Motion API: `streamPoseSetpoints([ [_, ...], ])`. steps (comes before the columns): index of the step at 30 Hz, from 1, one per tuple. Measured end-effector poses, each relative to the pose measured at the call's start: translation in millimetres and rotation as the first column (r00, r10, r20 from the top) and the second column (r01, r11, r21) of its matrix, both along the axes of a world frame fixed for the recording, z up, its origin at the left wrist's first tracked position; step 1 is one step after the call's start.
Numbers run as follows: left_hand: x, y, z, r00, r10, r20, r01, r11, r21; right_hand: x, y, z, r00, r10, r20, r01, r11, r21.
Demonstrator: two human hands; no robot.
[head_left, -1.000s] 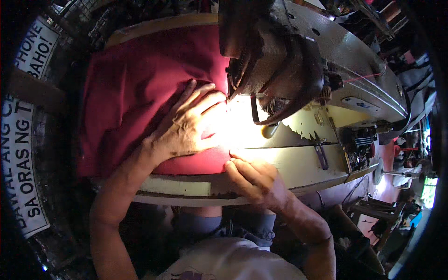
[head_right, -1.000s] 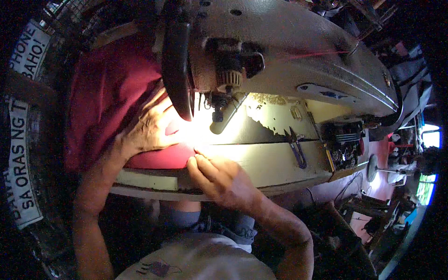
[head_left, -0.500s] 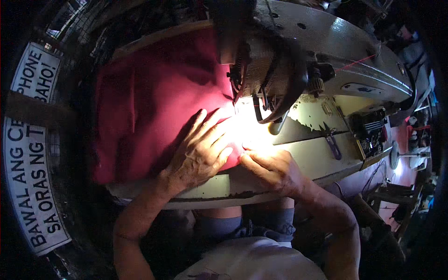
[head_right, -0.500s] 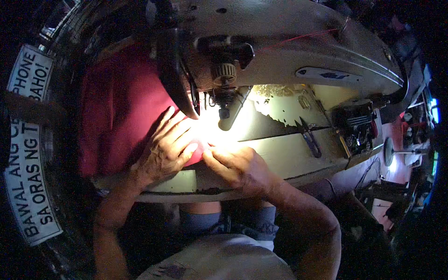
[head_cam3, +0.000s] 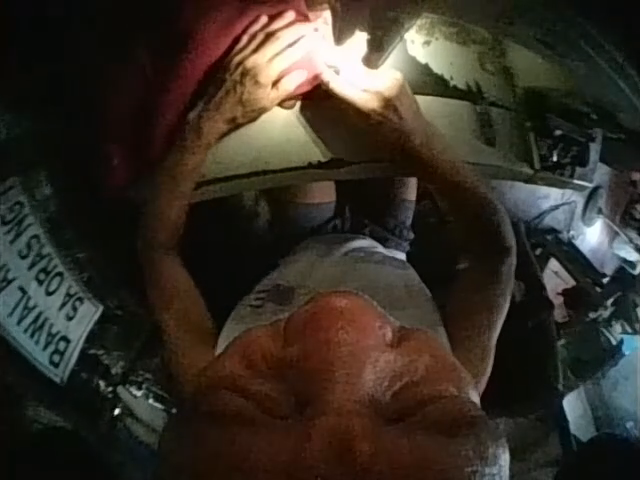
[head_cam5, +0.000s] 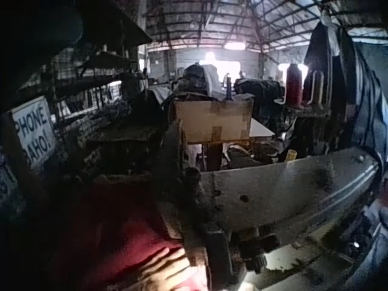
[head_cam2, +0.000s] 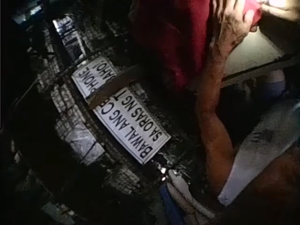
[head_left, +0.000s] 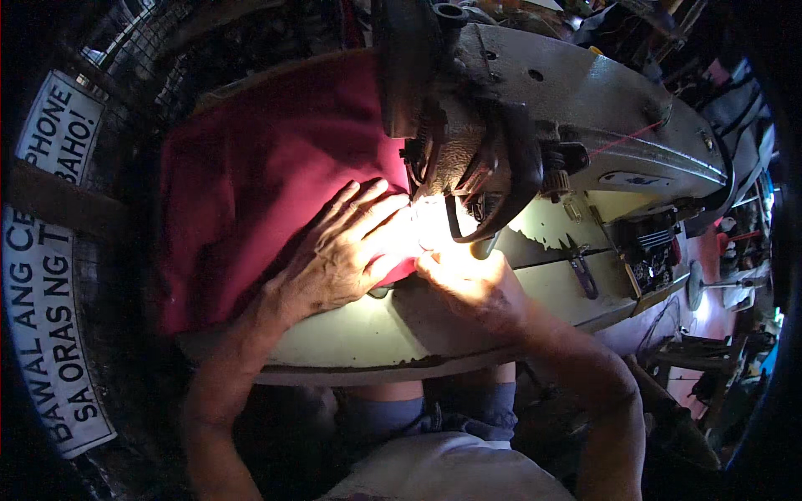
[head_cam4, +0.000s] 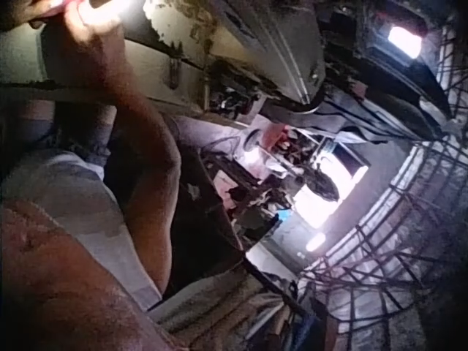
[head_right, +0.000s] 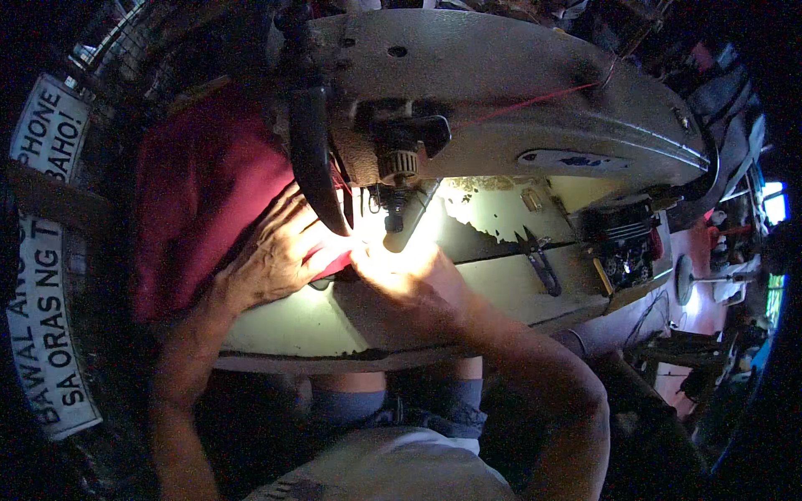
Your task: Sewing a pink fabric bag using a sewing machine.
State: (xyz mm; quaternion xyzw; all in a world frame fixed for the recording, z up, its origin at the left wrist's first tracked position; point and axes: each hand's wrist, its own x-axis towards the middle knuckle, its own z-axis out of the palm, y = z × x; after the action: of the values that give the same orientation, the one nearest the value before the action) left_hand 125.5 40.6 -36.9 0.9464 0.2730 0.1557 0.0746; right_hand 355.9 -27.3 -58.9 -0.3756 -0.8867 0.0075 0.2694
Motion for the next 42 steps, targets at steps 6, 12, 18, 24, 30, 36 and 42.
streamPoseSetpoints([
  [6, -3, -13, 5, 0.975, -0.141, 0.172, 0.139, 0.99, 0.026, 4, 0, -8, 0.999, -0.027, 0.025, 0.028, 0.999, -0.016],
  [12, 0, -11, 6, 0.966, -0.224, 0.133, 0.221, 0.975, 0.037, 6, 6, -13, 1.0, 0.004, 0.017, -0.004, 0.999, -0.034],
  [18, 2, 8, 8, 0.956, -0.175, 0.234, 0.193, 0.98, -0.055, 3, 20, -13, 0.977, 0.037, -0.209, -0.044, 0.999, -0.03],
  [24, -1, 6, 3, 0.94, -0.271, 0.206, 0.258, 0.962, 0.088, 5, 10, 11, 0.998, -0.005, -0.068, -0.012, 0.968, -0.249],
  [30, -7, 4, 0, 0.962, -0.25, 0.108, 0.255, 0.966, -0.034, 27, 9, 15, 0.987, 0.019, 0.158, 0.03, 0.952, -0.304],
  [36, -7, 4, 2, 0.962, -0.241, 0.129, 0.246, 0.969, -0.021, 25, 5, 19, 0.997, -0.001, 0.08, 0.032, 0.92, -0.391],
  [42, -8, 7, 4, 0.958, -0.275, 0.082, 0.278, 0.96, -0.027, 22, 4, 27, 0.997, 0.04, 0.066, -0.012, 0.925, -0.379],
])
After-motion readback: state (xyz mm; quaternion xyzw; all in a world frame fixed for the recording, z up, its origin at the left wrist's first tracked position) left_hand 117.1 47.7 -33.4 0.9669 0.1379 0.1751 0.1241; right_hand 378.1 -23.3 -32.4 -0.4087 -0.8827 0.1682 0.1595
